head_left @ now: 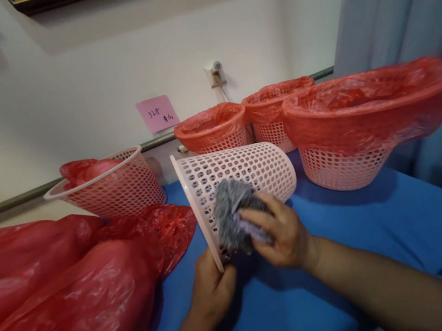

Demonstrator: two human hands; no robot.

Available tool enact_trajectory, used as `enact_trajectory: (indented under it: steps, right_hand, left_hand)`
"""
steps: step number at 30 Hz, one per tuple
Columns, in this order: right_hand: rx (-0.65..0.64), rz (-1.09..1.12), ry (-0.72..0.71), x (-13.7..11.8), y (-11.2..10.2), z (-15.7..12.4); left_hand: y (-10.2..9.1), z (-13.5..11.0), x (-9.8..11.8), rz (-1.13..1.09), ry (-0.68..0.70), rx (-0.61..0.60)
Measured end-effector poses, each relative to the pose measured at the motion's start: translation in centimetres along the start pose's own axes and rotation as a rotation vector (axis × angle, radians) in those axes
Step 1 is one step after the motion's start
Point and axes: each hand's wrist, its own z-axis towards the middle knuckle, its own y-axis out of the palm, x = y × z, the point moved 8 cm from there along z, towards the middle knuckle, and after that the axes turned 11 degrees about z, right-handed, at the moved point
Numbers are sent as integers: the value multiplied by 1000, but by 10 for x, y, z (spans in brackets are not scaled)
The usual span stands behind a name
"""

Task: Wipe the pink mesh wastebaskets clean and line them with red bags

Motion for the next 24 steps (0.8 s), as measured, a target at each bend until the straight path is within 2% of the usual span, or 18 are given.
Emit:
enact_trajectory:
  steps: [3,5,7,9,12,15,17,18,20,24]
  right_hand:
    - [302,-64,349,71,-36,0]
    - [485,-17,588,117,-56,-8]
    - [577,51,711,140,-63,-14]
    - [540,63,651,128,-57,-10]
    - [268,45,321,61,-26,2]
    - [-21,155,-18,-13,7,-2]
    - [-114,207,-139,-35,16,-6]
    - [-121,202,-147,-33,16,-6]
    - [-37,125,-37,-4,5,-2]
    - [369,-78,491,101,-45,-3]
  left_hand:
    - [-7,2,-6,6,-36,2]
    - [-11,4,-8,15,-40,7]
    - [-9,7,-9,31,-34,-17]
    - [-4,8,-7,55,-9,-59]
    - [6,7,0,95,58,-150]
    - [12,4,4,112,100,-202]
    - [14,2,2,98,90,-212]
    - [15,2,0,88,84,-227]
    - [17,3,-5,72,80,-258]
    - [15,7,-12,79,57,-238]
